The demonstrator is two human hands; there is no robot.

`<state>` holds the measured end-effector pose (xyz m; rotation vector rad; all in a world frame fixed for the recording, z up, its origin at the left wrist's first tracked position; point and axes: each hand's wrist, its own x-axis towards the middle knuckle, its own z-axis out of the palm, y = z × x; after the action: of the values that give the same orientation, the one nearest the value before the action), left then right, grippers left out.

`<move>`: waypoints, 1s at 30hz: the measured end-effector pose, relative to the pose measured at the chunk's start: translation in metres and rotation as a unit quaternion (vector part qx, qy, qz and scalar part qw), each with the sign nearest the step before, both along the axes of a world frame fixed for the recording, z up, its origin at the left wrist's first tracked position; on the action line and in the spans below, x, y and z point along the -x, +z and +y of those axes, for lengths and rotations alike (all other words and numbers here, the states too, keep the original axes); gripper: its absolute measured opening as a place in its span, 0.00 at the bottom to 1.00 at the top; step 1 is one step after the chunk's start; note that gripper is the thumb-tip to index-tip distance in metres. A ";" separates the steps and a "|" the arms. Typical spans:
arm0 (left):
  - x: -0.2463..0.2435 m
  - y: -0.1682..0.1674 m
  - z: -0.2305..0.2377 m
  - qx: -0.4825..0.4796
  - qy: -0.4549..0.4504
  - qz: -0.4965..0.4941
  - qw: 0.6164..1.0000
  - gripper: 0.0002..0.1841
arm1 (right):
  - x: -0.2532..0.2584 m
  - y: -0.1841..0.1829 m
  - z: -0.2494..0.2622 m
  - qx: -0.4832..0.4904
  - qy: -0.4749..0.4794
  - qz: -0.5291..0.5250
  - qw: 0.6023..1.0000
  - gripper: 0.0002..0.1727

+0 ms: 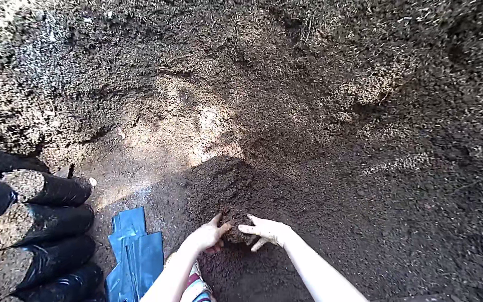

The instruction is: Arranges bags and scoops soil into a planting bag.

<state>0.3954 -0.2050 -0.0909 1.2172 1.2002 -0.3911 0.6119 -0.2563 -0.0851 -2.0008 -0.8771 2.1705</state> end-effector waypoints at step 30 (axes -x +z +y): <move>-0.014 -0.006 -0.033 -0.184 0.066 0.026 0.980 0.24 | 0.032 0.003 -0.008 -0.171 0.197 -0.177 0.949 0.39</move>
<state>0.4096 -0.2380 -0.0967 1.4386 1.4316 -0.1033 0.5803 -0.2646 -0.0822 -2.2040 -1.6982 1.6585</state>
